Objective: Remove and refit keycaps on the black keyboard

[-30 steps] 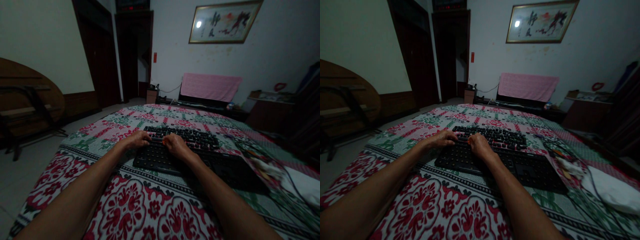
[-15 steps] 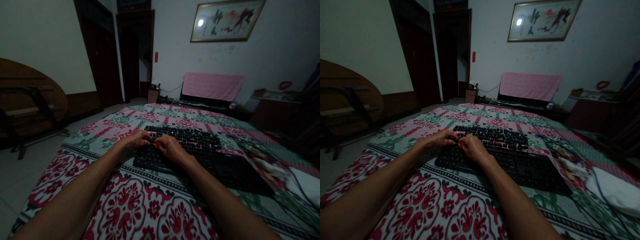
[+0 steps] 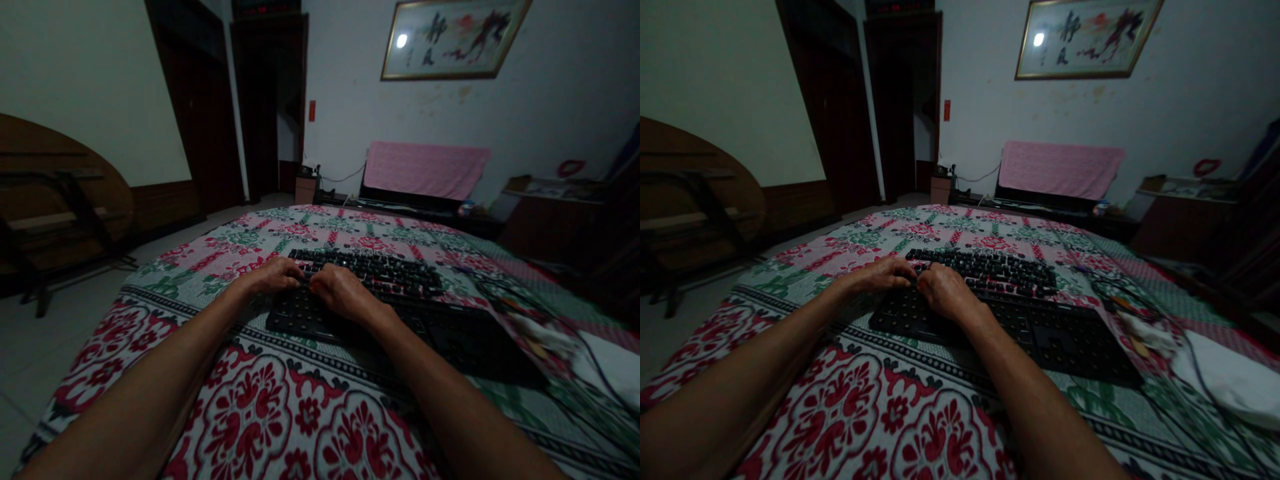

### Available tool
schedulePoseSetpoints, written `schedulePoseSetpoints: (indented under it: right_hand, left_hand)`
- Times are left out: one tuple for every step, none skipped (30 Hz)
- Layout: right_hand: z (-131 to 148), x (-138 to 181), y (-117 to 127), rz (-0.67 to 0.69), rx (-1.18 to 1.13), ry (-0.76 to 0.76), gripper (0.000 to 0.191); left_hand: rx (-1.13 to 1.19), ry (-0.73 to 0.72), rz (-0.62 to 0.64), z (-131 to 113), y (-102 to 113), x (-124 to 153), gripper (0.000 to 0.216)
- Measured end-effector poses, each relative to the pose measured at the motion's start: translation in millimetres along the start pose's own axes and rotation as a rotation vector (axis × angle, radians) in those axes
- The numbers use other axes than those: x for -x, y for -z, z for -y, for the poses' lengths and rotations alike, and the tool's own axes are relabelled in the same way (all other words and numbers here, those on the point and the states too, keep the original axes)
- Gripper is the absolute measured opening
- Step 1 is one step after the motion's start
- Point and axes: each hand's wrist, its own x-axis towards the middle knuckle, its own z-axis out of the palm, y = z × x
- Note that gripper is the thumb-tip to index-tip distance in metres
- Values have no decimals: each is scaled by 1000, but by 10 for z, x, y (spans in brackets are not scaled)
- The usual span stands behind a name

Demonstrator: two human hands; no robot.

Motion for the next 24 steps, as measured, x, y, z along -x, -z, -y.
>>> schedulePoseSetpoints:
  right_hand:
    - [-9, -1, 7, -14, -4, -2, 24]
    - [-16, -1, 12, -17, -3, -10, 24]
    - [-21, -1, 17, -3, -1, -21, 23]
    - [-26, 0, 24, 26, 1, -29, 22]
    - [-34, 2, 36, 58, -1, -35, 21]
    - [-47, 5, 53, 91, -9, -37, 20]
    - [-67, 10, 73, 124, -30, -34, 20]
    - [-93, 16, 95, 151, -60, -31, 20]
    - [-125, 23, 114, 164, -94, -36, 20]
    - [-159, 31, 128, 156, -126, -49, 21]
    - [-192, 38, 132, 128, -150, -69, 21]
    - [-221, 45, 126, 87, -165, -87, 21]
    - [-241, 49, 110, 46, -170, -96, 21]
    - [-252, 51, 85, 10, -168, -95, 21]
    - [-251, 50, 54, -11, -163, -81, 21]
    - [-242, 47, 22, -19, -155, -59, 22]
    - [-227, 42, -7, -22, -144, -40, 22]
    - [-210, 37, -28, -23, -131, -28, 23]
    - [-195, 33, -39, -18, -117, -25, 23]
    - [-188, 31, -39, -6, -108, -28, 23]
    - [-189, 31, -30, 11, -111, -34, 22]
    - [-200, 35, -15, 26, -129, -43, 22]
    - [-219, 40, 3, 35, -162, -54, 21]
    - [-245, 47, 20, 34, -208, -72, 21]
  left_hand:
    - [-3, 1, -2, 7, -3, -2, 27]
    - [-8, 2, -6, 13, -6, -5, 28]
    - [-18, 4, -12, 18, -8, -7, 28]
    - [-29, 8, -20, 23, -9, -9, 28]
    - [-40, 12, -27, 26, -9, -10, 28]
    - [-47, 17, -31, 28, -9, -11, 29]
    - [-50, 22, -31, 28, -8, -11, 29]
    - [-49, 29, -26, 26, -7, -10, 30]
    - [-46, 35, -20, 23, -6, -9, 30]
    - [-45, 39, -15, 19, -5, -8, 30]
    - [-45, 41, -13, 14, -5, -7, 29]
    - [-48, 42, -14, 10, -5, -6, 29]
    - [-50, 43, -17, 6, -6, -7, 29]
    - [-52, 43, -20, 4, -7, -8, 28]
    - [-55, 42, -22, 1, -8, -9, 28]
    - [-58, 40, -23, -1, -7, -11, 29]
    - [-62, 37, -23, -4, -6, -12, 29]
    - [-66, 36, -21, -9, -4, -12, 29]
    - [-70, 35, -16, -15, 0, -11, 28]
    - [-73, 37, -10, -23, 5, -10, 28]
    - [-76, 39, -3, -32, 11, -8, 28]
    - [-79, 39, 5, -42, 17, -5, 28]
    - [-82, 38, 10, -50, 21, -2, 27]
    - [-84, 35, 13, -58, 25, 0, 27]
